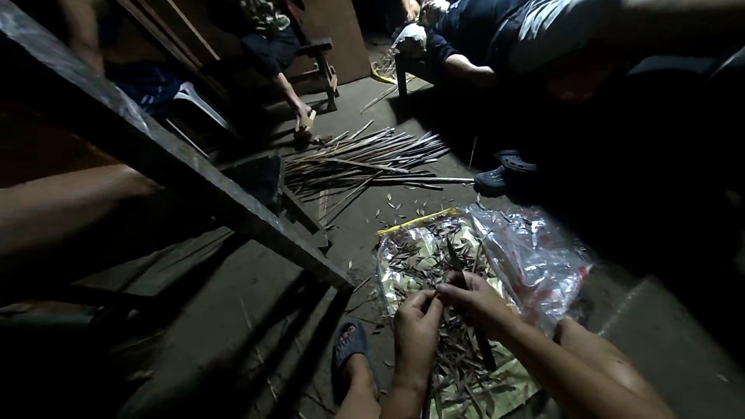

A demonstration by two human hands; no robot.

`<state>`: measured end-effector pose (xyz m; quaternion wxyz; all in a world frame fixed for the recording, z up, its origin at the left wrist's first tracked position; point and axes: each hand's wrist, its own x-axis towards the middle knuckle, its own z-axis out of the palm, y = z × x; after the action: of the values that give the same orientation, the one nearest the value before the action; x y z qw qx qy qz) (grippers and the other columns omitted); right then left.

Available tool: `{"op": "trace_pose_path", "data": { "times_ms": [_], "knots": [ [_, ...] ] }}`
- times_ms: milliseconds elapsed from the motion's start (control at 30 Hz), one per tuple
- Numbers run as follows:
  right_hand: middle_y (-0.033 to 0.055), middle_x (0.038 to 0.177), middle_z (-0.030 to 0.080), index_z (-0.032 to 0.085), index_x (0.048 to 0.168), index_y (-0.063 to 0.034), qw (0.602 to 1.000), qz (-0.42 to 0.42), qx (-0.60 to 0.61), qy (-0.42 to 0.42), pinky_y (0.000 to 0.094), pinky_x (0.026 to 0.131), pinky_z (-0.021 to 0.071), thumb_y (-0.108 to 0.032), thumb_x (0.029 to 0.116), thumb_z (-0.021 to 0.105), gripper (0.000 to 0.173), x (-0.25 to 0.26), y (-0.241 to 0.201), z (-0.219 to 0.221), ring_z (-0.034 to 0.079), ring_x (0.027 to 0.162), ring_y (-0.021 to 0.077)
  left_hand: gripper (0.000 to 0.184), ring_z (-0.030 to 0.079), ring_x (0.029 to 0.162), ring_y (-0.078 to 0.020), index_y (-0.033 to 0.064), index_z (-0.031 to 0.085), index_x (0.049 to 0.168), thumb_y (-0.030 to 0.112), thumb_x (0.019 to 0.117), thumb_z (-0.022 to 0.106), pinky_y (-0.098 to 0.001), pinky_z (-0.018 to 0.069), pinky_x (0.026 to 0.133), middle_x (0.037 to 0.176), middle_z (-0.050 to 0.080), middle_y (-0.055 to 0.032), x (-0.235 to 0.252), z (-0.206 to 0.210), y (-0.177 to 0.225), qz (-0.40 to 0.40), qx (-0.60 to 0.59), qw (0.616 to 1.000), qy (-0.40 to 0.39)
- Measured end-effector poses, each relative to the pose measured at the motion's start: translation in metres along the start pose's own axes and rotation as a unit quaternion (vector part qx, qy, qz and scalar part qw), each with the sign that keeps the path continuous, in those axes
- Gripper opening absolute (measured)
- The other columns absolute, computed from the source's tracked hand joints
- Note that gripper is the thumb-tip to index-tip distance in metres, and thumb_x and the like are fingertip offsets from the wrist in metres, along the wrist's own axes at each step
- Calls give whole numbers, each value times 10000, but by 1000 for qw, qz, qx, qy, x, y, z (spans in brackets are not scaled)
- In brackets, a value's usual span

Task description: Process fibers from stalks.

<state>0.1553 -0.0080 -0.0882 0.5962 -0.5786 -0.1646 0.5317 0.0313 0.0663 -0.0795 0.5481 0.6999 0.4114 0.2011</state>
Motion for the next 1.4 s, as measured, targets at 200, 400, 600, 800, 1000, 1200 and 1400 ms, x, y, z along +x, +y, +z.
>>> {"op": "trace_pose_path", "data": {
  "times_ms": [200,400,600,800,1000,1200,1400],
  "knots": [
    [-55,708,554,596,978,-40,997,-58,-38,23,165,471,386,-24,978,549,50,3,-14,-16,444,508,-5,80,597,657,-17,22,711,943,96,962,689,-202,504,641,777,664,12,1,-4,11,-62,4,996,-69],
    [-28,739,535,578,1045,-17,994,-54,-72,64,174,486,395,-121,991,640,132,7,-14,-22,446,525,14,86,595,594,-61,-16,666,1026,57,999,631,-217,524,558,785,640,-32,-1,-2,15,-141,-55,983,-103],
    [-27,698,591,582,969,-48,1000,10,-10,4,158,443,376,-29,959,657,78,2,-10,-11,455,484,1,109,582,538,-87,-33,619,1047,68,1031,580,-234,536,511,756,604,-48,3,-4,13,-171,-102,976,-85],
    [-27,682,589,585,1018,-49,999,12,43,-25,153,416,353,-2,991,585,54,6,-10,-12,428,455,-2,137,595,528,-75,-26,618,1027,99,1047,567,-209,526,490,736,627,-40,6,-7,17,-188,-157,966,-77],
    [-61,764,526,496,1171,-79,998,-24,-16,-64,153,467,367,-248,1090,372,225,-1,-4,-3,437,530,-9,116,558,508,-69,-38,625,1005,77,1017,614,-208,502,476,716,604,-41,12,-8,13,-157,-137,978,-25],
    [-78,785,488,410,1341,-71,994,-67,-9,-91,171,489,385,-254,1070,359,331,-7,9,7,435,556,-4,48,592,599,-57,-27,639,970,19,971,651,-207,512,579,745,625,-31,13,-4,12,-125,-99,987,1],
    [-64,792,517,453,1385,-12,983,-135,-75,-98,173,542,406,-194,1060,403,376,-2,11,1,453,594,-16,60,570,524,-62,-21,640,965,36,985,642,-204,494,486,711,628,-33,13,-7,10,-128,-137,982,-1]
  ]
}}
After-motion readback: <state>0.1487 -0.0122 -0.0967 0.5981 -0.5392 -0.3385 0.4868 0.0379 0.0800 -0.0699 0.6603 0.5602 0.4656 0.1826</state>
